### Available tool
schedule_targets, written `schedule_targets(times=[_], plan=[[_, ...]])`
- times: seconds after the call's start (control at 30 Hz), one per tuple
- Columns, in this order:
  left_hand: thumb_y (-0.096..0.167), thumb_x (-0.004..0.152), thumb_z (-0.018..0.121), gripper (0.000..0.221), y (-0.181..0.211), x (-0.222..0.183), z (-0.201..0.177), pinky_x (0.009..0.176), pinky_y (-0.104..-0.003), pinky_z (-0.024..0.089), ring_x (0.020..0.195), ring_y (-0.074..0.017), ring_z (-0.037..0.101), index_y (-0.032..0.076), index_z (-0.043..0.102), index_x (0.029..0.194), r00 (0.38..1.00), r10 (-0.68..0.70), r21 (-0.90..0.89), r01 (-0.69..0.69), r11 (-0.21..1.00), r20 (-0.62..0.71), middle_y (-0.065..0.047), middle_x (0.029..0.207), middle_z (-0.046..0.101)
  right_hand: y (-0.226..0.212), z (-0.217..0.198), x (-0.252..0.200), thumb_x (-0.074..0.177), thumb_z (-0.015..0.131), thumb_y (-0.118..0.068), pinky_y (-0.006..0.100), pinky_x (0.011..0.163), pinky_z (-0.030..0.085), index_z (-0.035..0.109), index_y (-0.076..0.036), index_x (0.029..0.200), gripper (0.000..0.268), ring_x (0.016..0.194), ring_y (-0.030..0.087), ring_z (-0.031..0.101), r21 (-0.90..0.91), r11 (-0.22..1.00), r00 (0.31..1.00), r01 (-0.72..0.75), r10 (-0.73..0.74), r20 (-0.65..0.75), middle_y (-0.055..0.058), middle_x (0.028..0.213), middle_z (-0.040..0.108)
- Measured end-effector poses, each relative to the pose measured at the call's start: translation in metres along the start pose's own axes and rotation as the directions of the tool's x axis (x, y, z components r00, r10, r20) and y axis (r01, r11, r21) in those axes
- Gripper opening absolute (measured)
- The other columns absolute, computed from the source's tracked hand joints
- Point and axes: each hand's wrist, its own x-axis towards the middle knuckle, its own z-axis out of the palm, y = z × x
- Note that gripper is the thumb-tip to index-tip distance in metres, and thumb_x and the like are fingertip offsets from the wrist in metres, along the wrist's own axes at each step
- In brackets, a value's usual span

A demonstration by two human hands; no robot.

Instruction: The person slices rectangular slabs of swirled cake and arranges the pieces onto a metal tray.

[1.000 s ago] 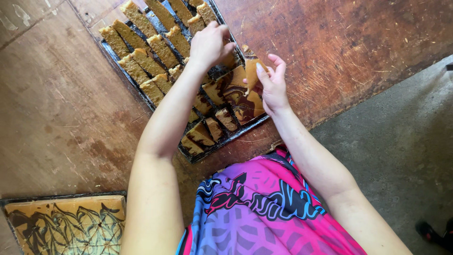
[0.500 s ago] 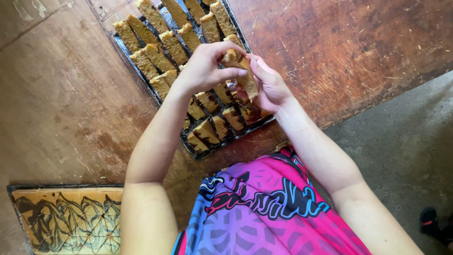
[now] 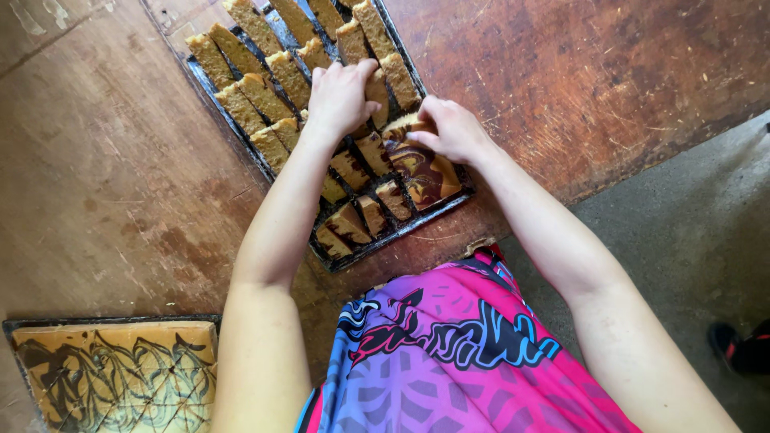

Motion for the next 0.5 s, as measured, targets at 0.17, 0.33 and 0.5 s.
schedule_targets(times=[0.17, 0.33, 0.5], plan=[[0.037, 0.08, 0.087, 0.044, 0.014, -0.011, -0.025, 0.087, -0.044, 0.043, 0.098, -0.0256, 0.062, 0.011, 0.071, 0.111, 0.992, 0.035, -0.094, -0.047, 0.994, -0.122, -0.008, 0.102, 0.071, 0.025, 0.019, -0.031, 0.099, 0.074, -0.024, 0.04, 0.092, 0.056, 0.048, -0.006, 0.121, 0.038, 0.107, 0.025, 0.066, 0.353, 0.935, 0.949, -0.003, 0.114, -0.293, 0.016, 0.117, 0.064], [0.047, 0.096, 0.075, 0.032, 0.062, -0.022, -0.014, 0.095, -0.039, 0.045, 0.103, -0.0203, 0.063, 0.016, 0.076, 0.097, 0.944, 0.239, -0.165, -0.204, 0.965, 0.229, -0.003, 0.101, 0.072, 0.038, 0.055, -0.076, 0.11, 0.061, -0.015, 0.035, 0.094, 0.056, 0.037, -0.006, 0.134, 0.036, 0.109, 0.02, 0.062, 0.771, 0.541, 0.761, 0.335, 0.327, -0.56, 0.015, 0.121, 0.059], [0.071, 0.058, 0.082, 0.066, 0.088, -0.023, 0.032, 0.079, -0.045, 0.045, 0.095, -0.0271, 0.065, 0.01, 0.075, 0.083, 0.936, 0.259, 0.116, -0.293, 0.949, 0.24, -0.008, 0.095, 0.07, 0.022, 0.104, -0.105, 0.112, 0.053, -0.012, 0.029, 0.094, 0.052, 0.031, -0.008, 0.138, 0.035, 0.107, 0.015, 0.06, 0.885, 0.365, 0.713, 0.291, 0.534, -0.454, 0.012, 0.119, 0.06]])
